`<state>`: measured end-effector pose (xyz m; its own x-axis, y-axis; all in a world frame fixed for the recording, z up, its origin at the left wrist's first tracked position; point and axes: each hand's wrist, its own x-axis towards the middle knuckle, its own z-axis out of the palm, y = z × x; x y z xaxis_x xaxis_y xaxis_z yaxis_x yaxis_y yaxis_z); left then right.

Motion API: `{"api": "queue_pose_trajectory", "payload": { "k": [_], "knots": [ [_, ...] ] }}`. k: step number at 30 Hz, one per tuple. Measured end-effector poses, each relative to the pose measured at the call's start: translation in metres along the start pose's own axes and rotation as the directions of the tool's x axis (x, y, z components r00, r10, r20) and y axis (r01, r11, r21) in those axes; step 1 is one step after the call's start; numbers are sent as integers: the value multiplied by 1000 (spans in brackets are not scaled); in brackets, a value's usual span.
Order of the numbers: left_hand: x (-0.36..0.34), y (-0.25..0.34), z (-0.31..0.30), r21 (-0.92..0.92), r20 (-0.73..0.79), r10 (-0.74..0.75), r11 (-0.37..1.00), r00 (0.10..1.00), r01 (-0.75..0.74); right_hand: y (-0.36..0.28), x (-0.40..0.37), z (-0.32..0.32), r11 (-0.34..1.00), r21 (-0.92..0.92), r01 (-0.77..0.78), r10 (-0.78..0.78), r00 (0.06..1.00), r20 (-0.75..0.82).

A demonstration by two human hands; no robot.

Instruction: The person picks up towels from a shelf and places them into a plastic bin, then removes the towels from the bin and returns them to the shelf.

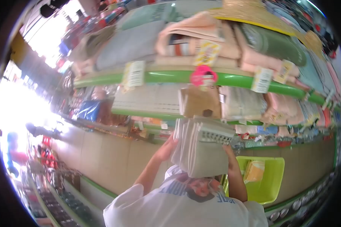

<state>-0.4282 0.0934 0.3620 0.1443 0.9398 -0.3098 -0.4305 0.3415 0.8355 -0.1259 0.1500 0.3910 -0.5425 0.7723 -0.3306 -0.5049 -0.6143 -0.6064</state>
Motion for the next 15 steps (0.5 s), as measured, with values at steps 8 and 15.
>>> {"api": "queue_pose_trajectory", "payload": {
  "k": [8,15],
  "knots": [
    [-5,99,-100,137,-203,322,944,925,-299,1,119,146,918,-384,102,-55,990,131],
    [18,174,-123,129,-156,532,846,832,-517,-19,162,230,869,-448,210,-140,973,184]
  ]
}}
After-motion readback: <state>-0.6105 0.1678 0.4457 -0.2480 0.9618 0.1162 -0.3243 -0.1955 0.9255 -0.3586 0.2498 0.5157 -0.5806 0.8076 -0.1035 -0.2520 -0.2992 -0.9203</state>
